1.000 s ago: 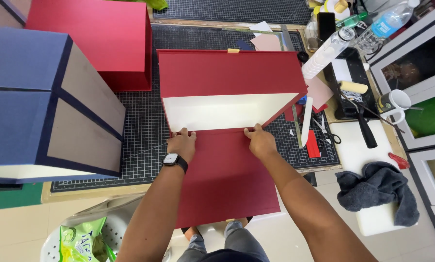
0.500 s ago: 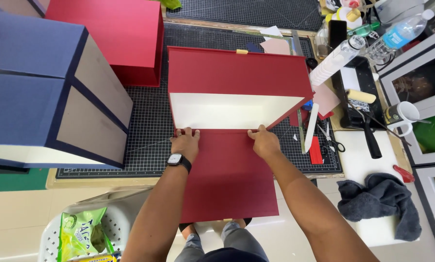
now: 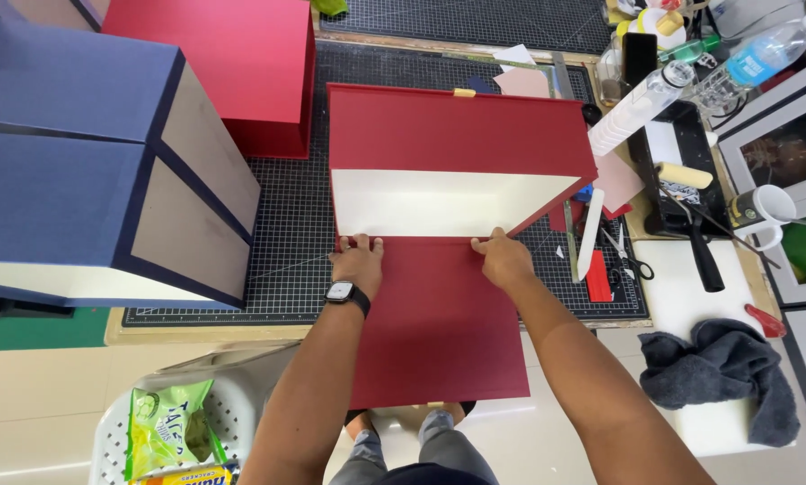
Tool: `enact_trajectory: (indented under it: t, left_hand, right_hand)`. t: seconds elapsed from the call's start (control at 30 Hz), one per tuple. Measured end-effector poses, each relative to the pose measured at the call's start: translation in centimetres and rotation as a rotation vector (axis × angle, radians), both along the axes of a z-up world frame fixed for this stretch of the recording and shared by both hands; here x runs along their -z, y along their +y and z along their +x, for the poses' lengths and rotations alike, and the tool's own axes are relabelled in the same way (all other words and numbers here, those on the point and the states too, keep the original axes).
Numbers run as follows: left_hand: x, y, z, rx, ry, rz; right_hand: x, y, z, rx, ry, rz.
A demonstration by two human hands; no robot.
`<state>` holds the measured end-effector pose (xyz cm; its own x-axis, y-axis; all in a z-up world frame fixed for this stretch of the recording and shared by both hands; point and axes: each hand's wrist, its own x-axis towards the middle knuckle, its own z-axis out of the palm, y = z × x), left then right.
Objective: Finishing the assembly of a red box by pressing and smoothing the inner lining to ensure it is securely glued.
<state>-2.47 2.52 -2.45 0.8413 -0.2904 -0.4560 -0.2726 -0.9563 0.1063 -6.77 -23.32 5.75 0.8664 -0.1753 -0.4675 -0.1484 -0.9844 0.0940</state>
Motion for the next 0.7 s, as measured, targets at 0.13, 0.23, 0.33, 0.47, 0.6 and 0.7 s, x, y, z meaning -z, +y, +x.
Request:
enact_trajectory:
  t: [0.13, 0.23, 0.33, 0.47, 0.6, 0.7]
  left_hand:
    - [0.2, 0.1, 0.1, 0.008, 0.001, 0.002]
    - [0.8, 0.2, 0.3, 0.021, -0.009, 0.004]
    - [1.0, 0.2, 0.3, 0.017, -0.013, 0.000]
    - [1.1, 0.3, 0.5, -0.002, -0.019, -0.031]
    - [0.1, 0.1, 0.9, -0.004, -0.006, -0.028]
    - [0.5, 0.2, 1.2, 0.015, 0.003, -0.011]
  right_hand:
    - [1.0, -0.2, 0.2, -0.011, 0.001, -0.028]
    - [1.4, -0.4, 0.6, 0.005, 0.008, -0.012]
    - [0.7, -0.1, 0.5, 0.008, 0.025, -0.015]
    - [0.7, 0.0, 0.5, 0.005, 0.023, -0.026]
    - [-0.5, 0.5, 0.6, -0.001, 0.043, -0.016]
    - [0.4, 0.0, 0.9, -0.014, 0.039, -0.021]
